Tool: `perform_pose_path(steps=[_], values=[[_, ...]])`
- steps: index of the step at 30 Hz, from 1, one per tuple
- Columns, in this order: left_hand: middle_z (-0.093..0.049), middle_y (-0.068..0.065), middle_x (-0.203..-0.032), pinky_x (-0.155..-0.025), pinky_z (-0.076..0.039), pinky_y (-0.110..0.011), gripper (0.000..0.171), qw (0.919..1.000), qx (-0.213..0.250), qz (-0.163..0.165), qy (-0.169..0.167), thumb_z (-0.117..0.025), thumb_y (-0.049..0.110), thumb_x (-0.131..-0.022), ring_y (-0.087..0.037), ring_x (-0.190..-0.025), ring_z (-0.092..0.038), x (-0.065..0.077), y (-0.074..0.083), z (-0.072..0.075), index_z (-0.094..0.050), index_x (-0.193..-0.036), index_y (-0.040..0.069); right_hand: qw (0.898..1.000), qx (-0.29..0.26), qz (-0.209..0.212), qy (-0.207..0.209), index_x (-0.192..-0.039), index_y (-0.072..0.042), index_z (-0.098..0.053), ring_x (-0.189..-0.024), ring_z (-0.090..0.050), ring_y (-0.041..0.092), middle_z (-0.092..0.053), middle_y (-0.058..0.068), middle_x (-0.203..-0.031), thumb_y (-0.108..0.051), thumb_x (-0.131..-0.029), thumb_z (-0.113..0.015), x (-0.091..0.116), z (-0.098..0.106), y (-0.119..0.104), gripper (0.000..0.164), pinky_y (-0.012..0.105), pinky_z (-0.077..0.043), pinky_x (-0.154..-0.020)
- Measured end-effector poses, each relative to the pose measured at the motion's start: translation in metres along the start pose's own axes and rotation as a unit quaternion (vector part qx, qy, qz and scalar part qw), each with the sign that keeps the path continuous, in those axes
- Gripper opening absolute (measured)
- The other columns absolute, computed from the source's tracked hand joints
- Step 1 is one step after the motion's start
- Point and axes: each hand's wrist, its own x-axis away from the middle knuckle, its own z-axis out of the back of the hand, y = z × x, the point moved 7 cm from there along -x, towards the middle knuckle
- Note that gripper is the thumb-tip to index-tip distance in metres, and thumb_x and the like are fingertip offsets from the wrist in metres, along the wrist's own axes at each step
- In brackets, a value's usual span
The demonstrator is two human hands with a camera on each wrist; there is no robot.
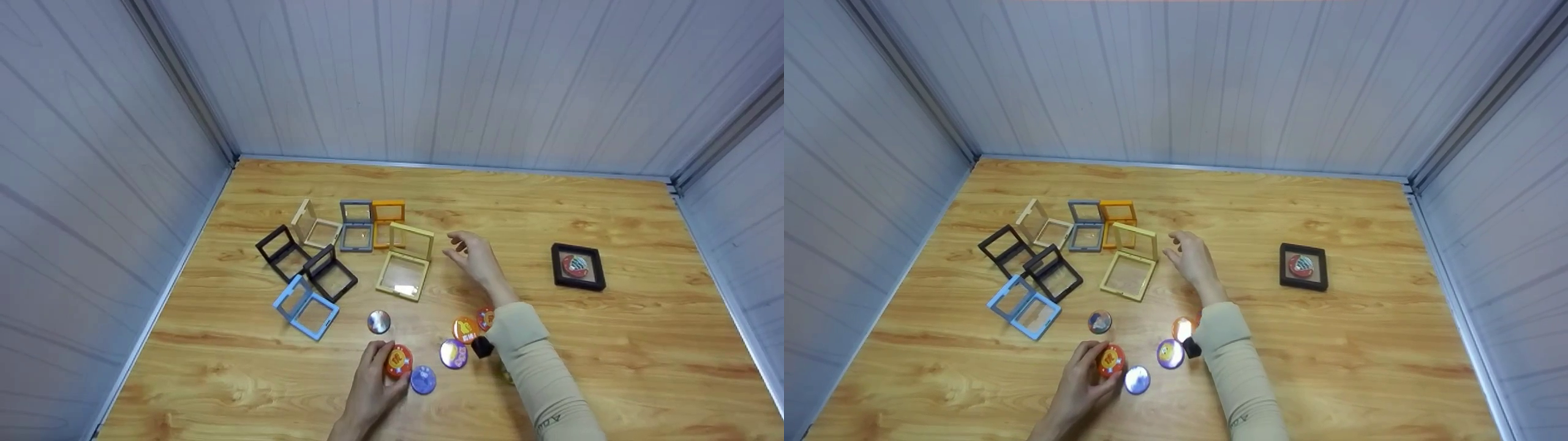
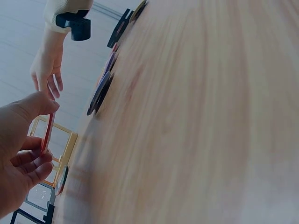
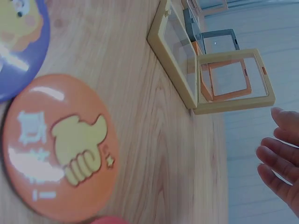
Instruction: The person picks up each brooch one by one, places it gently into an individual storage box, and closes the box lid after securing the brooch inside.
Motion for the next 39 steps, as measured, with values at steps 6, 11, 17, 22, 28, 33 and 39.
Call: perform_pose_path(steps=[6, 11, 17, 22, 28, 33, 39], values=[[-0.044, -0.006, -0.106, -0.086, -0.044, -0.033, 0.054, 1.0, 0.002, 0.006, -0.004, -0.071, 0.018, -0.071, -0.018, -0.096, -0.049, 0.0, -0.001, -0.001, -0.051, -0.116, -0.005, 1.0, -0.01, -0.006, -0.022, -0.109, 0.005, -0.057, -0.084, -0.057, 0.029, -0.06, 0.02, -0.097, -0.013, -0.081, -0.063, -0.009, -0.005, -0.007, 0.033, 0.04, -0.048, -0.072], [-0.044, -0.006, -0.105, -0.084, -0.045, -0.033, 0.054, 0.9998, 0.001, -0.011, 0.015, -0.071, 0.017, -0.07, -0.017, -0.095, -0.05, 0.001, 0.0, 0.001, -0.051, -0.115, -0.006, 0.999, -0.015, -0.014, -0.044, -0.111, 0.006, -0.056, -0.087, -0.056, 0.029, -0.059, 0.019, -0.1, -0.014, -0.082, -0.063, -0.018, -0.011, -0.012, 0.036, 0.039, -0.047, -0.075], [-0.045, -0.005, -0.102, -0.08, -0.047, -0.032, 0.051, 0.9986, -0.01, -0.037, 0.037, -0.072, 0.017, -0.069, -0.016, -0.091, -0.051, 0.002, 0.003, 0.003, -0.053, -0.111, -0.005, 0.998, -0.015, -0.021, -0.055, -0.111, 0.005, -0.056, -0.088, -0.056, 0.028, -0.059, 0.018, -0.101, -0.014, -0.082, -0.063, -0.026, -0.017, -0.012, 0.035, 0.038, -0.047, -0.075], [-0.044, -0.005, -0.104, -0.082, -0.046, -0.033, 0.052, 0.9998, -0.002, -0.013, 0.016, -0.071, 0.018, -0.071, -0.016, -0.094, -0.05, 0.002, 0.0, 0.002, -0.052, -0.114, -0.004, 0.998, -0.015, -0.004, -0.054, -0.107, 0.005, -0.058, -0.085, -0.058, 0.028, -0.061, 0.018, -0.097, -0.011, -0.082, -0.063, -0.03, -0.021, -0.013, 0.03, 0.037, -0.048, -0.074], [-0.044, -0.006, -0.105, -0.085, -0.044, -0.033, 0.053, 0.9999, -0.001, -0.007, 0.012, -0.071, 0.019, -0.071, -0.017, -0.095, -0.049, 0.002, 0.0, 0.001, -0.052, -0.114, -0.005, 0.998, -0.024, 0.014, -0.051, -0.103, 0.005, -0.06, -0.084, -0.058, 0.027, -0.062, 0.016, -0.094, -0.007, -0.082, -0.061, -0.032, -0.024, -0.015, 0.024, 0.037, -0.048, -0.072], [-0.044, -0.005, -0.104, -0.083, -0.045, -0.032, 0.053, 0.9995, 0.002, -0.023, 0.022, -0.071, 0.018, -0.07, -0.016, -0.093, -0.049, 0.002, 0.0, 0.001, -0.052, -0.113, -0.005, 0.998, -0.038, 0.022, -0.048, -0.097, 0.002, -0.063, -0.08, -0.059, 0.024, -0.063, 0.012, -0.086, -0.006, -0.083, -0.06, -0.033, -0.024, -0.015, 0.016, 0.035, -0.049, -0.07], [-0.044, -0.005, -0.104, -0.083, -0.045, -0.031, 0.053, 0.9997, 0.01, -0.016, 0.015, -0.071, 0.018, -0.071, -0.015, -0.094, -0.049, 0.0, -0.001, -0.001, -0.051, -0.114, -0.005, 0.998, -0.041, 0.015, -0.052, -0.095, -0.001, -0.065, -0.074, -0.058, 0.019, -0.063, 0.008, -0.081, -0.007, -0.084, -0.059, -0.032, -0.025, -0.015, 0.014, 0.033, -0.048, -0.066]])
